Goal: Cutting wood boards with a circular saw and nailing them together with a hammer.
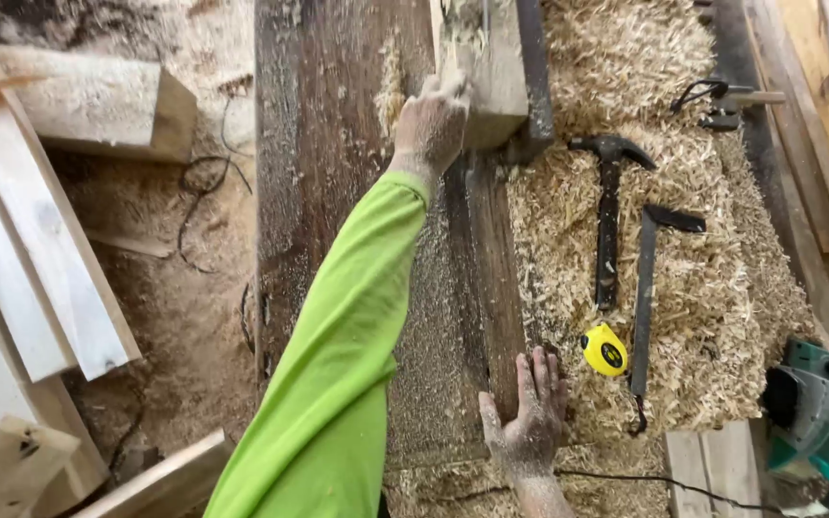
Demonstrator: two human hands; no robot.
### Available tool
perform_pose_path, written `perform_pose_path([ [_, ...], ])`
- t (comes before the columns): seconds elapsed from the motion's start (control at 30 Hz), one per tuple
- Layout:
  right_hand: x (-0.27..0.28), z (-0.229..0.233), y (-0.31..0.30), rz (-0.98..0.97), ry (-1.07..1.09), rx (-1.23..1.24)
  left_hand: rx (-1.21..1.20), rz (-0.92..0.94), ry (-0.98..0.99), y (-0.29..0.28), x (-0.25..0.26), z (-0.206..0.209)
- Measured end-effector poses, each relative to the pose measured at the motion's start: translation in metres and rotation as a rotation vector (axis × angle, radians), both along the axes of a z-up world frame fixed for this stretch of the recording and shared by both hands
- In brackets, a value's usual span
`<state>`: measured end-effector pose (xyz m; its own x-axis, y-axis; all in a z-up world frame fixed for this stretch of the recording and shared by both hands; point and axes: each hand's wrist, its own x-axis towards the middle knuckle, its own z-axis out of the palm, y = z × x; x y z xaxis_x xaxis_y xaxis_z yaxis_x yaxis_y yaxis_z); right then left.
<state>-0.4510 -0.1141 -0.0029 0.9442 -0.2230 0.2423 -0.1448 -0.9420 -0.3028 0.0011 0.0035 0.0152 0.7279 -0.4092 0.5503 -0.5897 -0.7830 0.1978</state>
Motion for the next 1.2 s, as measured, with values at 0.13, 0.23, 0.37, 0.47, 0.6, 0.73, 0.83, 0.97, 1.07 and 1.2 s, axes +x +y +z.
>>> perform_pose_path([
  [0.13,-0.009,0.001,-0.001,-0.011,0.013,-0.010,0.018,0.008,0.162,0.002,-0.007,0.001],
  [0.23,-0.008,0.004,0.000,-0.012,0.016,-0.019,0.044,-0.030,-0.008,0.006,-0.019,0.016],
  [0.37,-0.006,0.002,0.001,-0.012,0.003,-0.014,0.109,0.052,-0.026,-0.006,-0.005,-0.004],
  [0.47,-0.013,0.010,0.007,-0.004,0.028,-0.009,0.120,0.032,0.130,-0.002,-0.009,-0.019],
  [0.6,-0.001,0.008,0.003,-0.001,0.028,-0.034,0.031,0.024,0.029,-0.006,0.008,-0.011],
  [0.73,-0.006,0.009,0.006,-0.012,0.047,-0.036,-0.011,0.004,0.024,-0.010,0.012,-0.009],
  [0.83,-0.006,0.007,0.004,-0.014,0.065,-0.046,0.044,0.067,0.021,-0.013,0.027,-0.021],
  [0.97,-0.006,0.007,0.003,-0.028,0.071,-0.046,-0.043,0.063,0.092,-0.017,0.037,-0.026],
  [1.07,-0.008,0.006,0.004,-0.019,0.065,-0.029,0.002,0.035,-0.004,-0.010,0.036,-0.012],
  [1.2,-0.004,0.006,0.003,-0.013,0.065,-0.030,-0.054,0.027,0.047,-0.014,0.047,-0.013],
])
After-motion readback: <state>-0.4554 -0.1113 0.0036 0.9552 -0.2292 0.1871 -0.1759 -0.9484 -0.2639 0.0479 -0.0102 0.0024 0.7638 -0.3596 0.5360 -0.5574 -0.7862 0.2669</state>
